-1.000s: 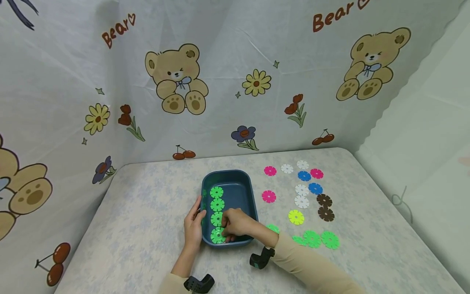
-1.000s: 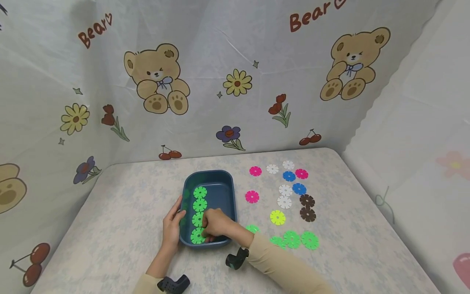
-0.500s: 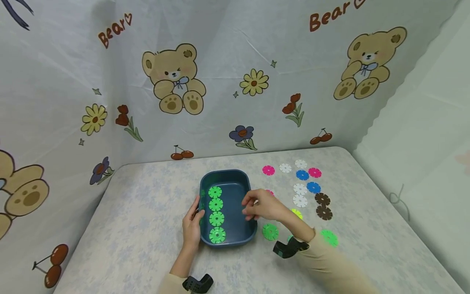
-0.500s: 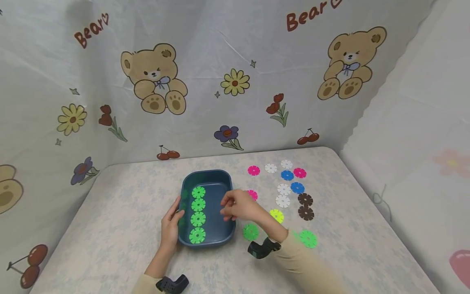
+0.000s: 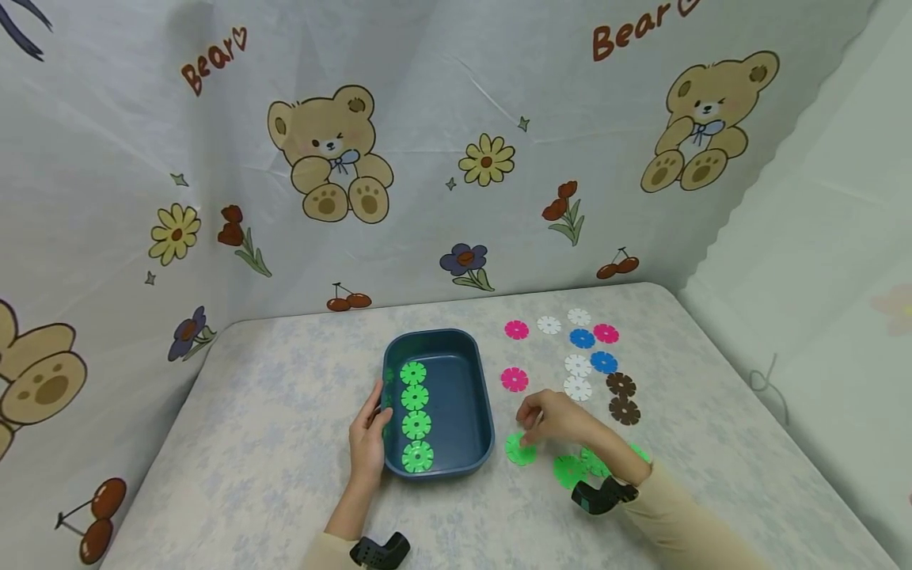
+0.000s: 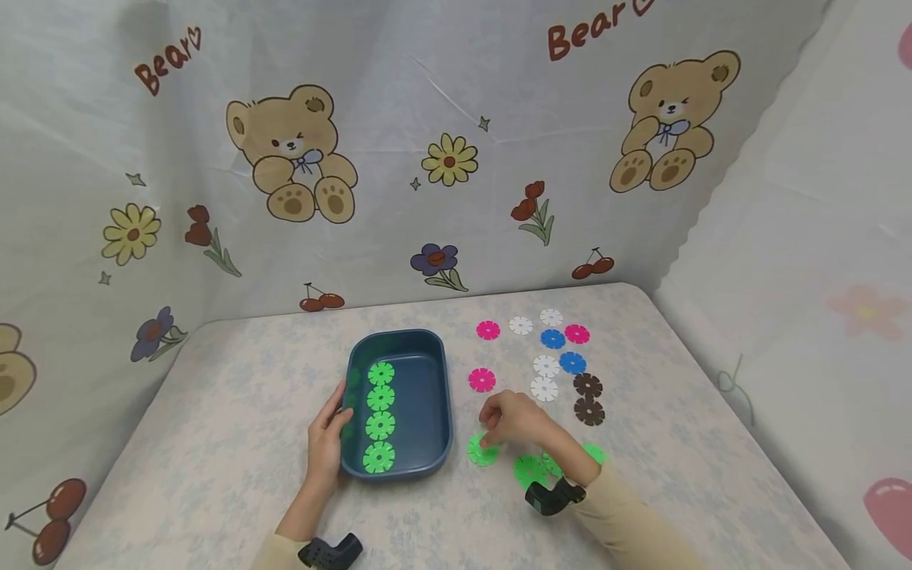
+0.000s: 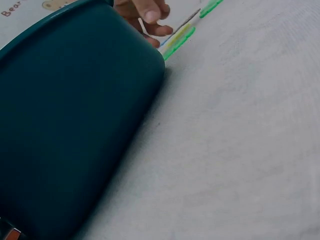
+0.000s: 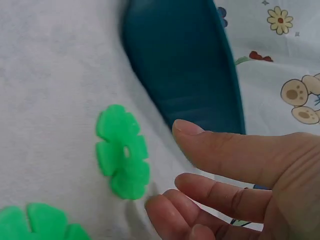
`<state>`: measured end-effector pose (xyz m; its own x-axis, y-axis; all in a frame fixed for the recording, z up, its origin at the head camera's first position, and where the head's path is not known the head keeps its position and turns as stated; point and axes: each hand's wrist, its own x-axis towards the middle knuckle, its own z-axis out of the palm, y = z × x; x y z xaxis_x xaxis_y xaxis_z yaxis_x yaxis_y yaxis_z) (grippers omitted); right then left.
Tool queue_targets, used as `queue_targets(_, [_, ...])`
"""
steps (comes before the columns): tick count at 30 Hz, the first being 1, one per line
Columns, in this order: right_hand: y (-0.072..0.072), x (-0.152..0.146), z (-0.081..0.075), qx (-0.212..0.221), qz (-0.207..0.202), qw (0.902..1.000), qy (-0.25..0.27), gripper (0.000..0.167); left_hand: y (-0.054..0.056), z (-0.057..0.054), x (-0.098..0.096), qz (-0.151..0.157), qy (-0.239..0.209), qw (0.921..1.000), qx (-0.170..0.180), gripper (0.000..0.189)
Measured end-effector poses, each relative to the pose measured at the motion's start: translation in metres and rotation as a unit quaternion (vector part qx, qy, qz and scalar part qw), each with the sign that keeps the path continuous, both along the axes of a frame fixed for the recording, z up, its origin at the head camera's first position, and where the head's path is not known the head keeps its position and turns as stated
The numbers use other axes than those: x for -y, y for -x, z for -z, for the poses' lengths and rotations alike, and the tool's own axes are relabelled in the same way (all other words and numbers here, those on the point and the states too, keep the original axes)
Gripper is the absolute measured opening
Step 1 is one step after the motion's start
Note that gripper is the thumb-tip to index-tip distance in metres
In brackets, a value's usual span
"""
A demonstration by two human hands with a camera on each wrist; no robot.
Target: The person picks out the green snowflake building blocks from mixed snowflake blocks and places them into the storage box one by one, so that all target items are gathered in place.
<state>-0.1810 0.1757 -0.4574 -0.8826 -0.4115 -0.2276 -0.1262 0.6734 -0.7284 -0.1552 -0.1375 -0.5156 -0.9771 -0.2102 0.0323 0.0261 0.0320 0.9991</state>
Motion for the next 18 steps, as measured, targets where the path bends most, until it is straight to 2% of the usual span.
queue_targets(7, [-0.005, 0.001, 0.013, -0.003, 0.015, 0.9996, -0.026, 0.031, 0.000, 0.000, -0.001, 0.001, -0.001, 1.0000, 0.001, 0.049])
queue_targets(14, [-0.009, 0.007, 0.018, -0.052, -0.008, 0.9967, -0.061, 0.038, 0.001, 0.002, 0.000, 0.001, -0.004, 1.0000, -0.003, 0.049])
queue_targets(18, [-0.009, 0.009, 0.021, -0.064, -0.008, 0.9952, -0.074, 0.039, 0.001, 0.002, 0.000, 0.000, -0.004, 1.0000, -0.005, 0.049])
